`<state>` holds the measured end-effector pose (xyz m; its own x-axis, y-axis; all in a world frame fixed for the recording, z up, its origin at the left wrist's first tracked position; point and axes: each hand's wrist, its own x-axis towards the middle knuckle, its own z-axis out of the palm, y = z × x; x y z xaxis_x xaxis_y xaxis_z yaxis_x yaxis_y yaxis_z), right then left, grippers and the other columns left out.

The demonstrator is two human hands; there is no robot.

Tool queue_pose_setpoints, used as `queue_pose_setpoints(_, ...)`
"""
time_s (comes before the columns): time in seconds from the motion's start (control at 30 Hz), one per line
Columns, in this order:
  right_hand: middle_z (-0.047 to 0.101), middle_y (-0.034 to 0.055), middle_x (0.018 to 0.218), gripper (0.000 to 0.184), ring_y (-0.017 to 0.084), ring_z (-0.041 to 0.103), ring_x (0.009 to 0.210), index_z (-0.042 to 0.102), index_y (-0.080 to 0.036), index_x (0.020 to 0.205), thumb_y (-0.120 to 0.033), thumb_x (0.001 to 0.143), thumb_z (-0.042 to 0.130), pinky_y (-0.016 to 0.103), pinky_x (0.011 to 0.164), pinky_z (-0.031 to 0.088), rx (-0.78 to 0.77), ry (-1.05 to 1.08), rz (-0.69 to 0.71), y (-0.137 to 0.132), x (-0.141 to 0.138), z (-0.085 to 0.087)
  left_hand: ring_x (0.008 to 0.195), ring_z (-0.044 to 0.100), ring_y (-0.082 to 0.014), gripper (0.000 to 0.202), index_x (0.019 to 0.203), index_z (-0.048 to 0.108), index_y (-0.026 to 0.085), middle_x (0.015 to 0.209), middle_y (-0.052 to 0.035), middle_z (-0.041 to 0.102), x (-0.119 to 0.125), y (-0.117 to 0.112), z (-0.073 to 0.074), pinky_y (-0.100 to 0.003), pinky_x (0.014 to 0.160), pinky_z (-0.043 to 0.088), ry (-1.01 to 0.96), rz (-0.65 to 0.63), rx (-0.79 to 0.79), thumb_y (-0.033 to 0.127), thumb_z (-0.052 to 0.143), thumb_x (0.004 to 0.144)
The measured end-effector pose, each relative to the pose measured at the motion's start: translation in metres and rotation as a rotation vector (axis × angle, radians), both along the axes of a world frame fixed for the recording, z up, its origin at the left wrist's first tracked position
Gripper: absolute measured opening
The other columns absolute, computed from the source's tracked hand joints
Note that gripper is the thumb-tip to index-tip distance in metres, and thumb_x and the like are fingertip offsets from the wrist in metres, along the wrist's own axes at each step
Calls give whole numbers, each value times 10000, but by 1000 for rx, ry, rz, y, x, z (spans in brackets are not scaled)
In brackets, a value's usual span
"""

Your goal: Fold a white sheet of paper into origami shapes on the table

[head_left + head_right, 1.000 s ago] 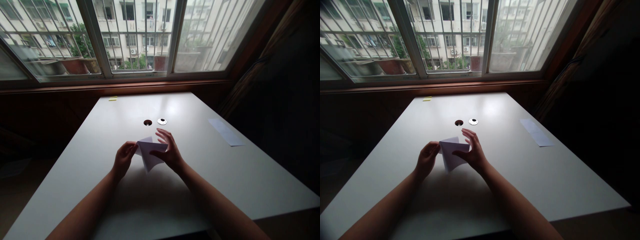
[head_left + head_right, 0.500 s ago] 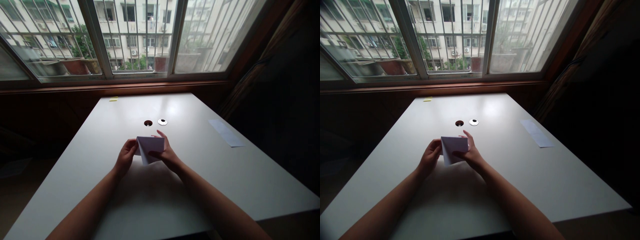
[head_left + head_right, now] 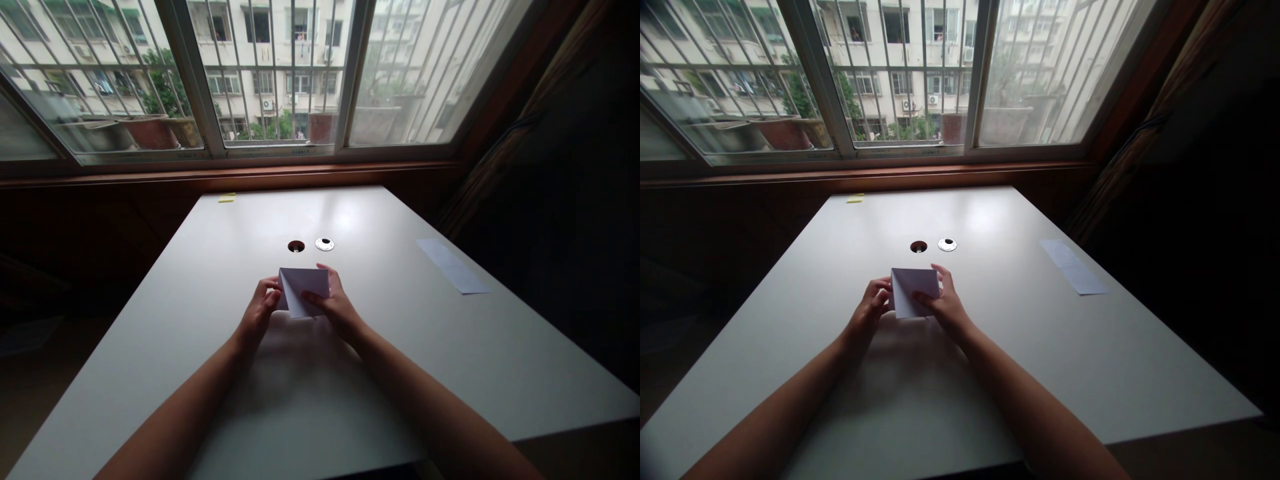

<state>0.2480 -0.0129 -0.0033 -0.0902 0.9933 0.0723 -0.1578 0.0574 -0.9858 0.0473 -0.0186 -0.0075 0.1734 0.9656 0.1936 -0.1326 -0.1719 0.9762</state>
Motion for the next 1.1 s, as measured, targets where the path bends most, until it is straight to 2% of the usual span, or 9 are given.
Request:
queue_pose_setpoints(0.17, 580, 58, 1119, 690, 208, 614, 929, 420, -270, 1241, -383, 683, 811, 367, 797, 541, 63, -122, -37, -2, 0, 0, 1017, 645, -256, 433, 1165, 589, 200, 1185, -117, 616, 0, -3, 10, -355, 814, 550, 159, -104, 6, 443, 694, 823)
queue_pose_setpoints(0.3, 481, 89, 1280, 500, 232, 561, 1086, 554, -248, 1116, -442, 717, 783, 392, 897, 515, 201, -253, -45, -3, -1, 2, 1088, 630, -283, 489, 1238, 582, 199, 1166, -113, 646, 0, -3, 10, -373, 882, 536, 136, -106, 10, 393, 718, 810)
queue_pose_setpoints(0.4, 424, 86, 1311, 325, 239, 520, 1173, 629, -236, 996, -481, 798, 708, 384, 936, 500, 255, -276, 21, -3, 1, 3, 1057, 644, -282, 449, 1218, 592, 189, 1123, -111, 670, -1, -2, 8, -363, 841, 546, 80, -81, -23, 394, 695, 832)
queue_pose_setpoints(0.53, 421, 85, 1287, 316, 229, 552, 1133, 665, -233, 949, -498, 788, 722, 361, 899, 520, 322, -255, 99, -5, 4, 4, 1009, 658, -274, 406, 1170, 611, 179, 1065, -103, 695, 0, -4, 10, -364, 830, 536, 9, -55, -37, 394, 693, 836)
queue_pose_setpoints(0.67, 474, 74, 1203, 323, 210, 576, 1070, 672, -228, 924, -484, 750, 764, 342, 868, 523, 391, -242, 74, -5, 4, 6, 964, 662, -258, 378, 1128, 624, 168, 1034, -92, 703, 2, -6, 12, -355, 835, 514, -54, -26, -34, 383, 703, 828)
queue_pose_setpoints(0.8, 554, 59, 1093, 327, 199, 595, 984, 644, -214, 879, -498, 757, 748, 349, 839, 519, 341, -183, 29, -5, 3, 9, 931, 654, -230, 338, 1067, 604, 174, 990, -70, 694, 3, -4, 7, -325, 804, 502, -128, -6, -16, 371, 715, 816)
queue_pose_setpoints(0.93, 624, 16, 884, 353, 193, 614, 825, 598, -226, 939, -507, 770, 729, 343, 726, 521, 159, -61, 108, -7, 2, 10, 873, 663, -194, 347, 969, 489, 204, 980, -40, 673, 3, 0, -1, -306, 754, 511, -178, 2, -29, 361, 744, 793)
queue_pose_setpoints(1.0, 625, 10, 857, 364, 196, 610, 816, 589, -226, 951, -499, 762, 738, 342, 715, 519, 121, -45, 127, -8, 2, 9, 852, 672, -180, 426, 998, 412, 233, 1010, -26, 662, 3, 0, -2, -298, 729, 520, -204, 24, -51, 357, 759, 782)
queue_pose_setpoints(1.1, 615, 28, 932, 332, 199, 593, 876, 611, -212, 902, -469, 750, 755, 330, 746, 511, 173, -95, 95, -7, 2, 6, 855, 679, -175, 559, 1132, 333, 280, 1092, -32, 647, 5, -2, 3, -301, 731, 531, -226, 80, -71, 353, 763, 782)
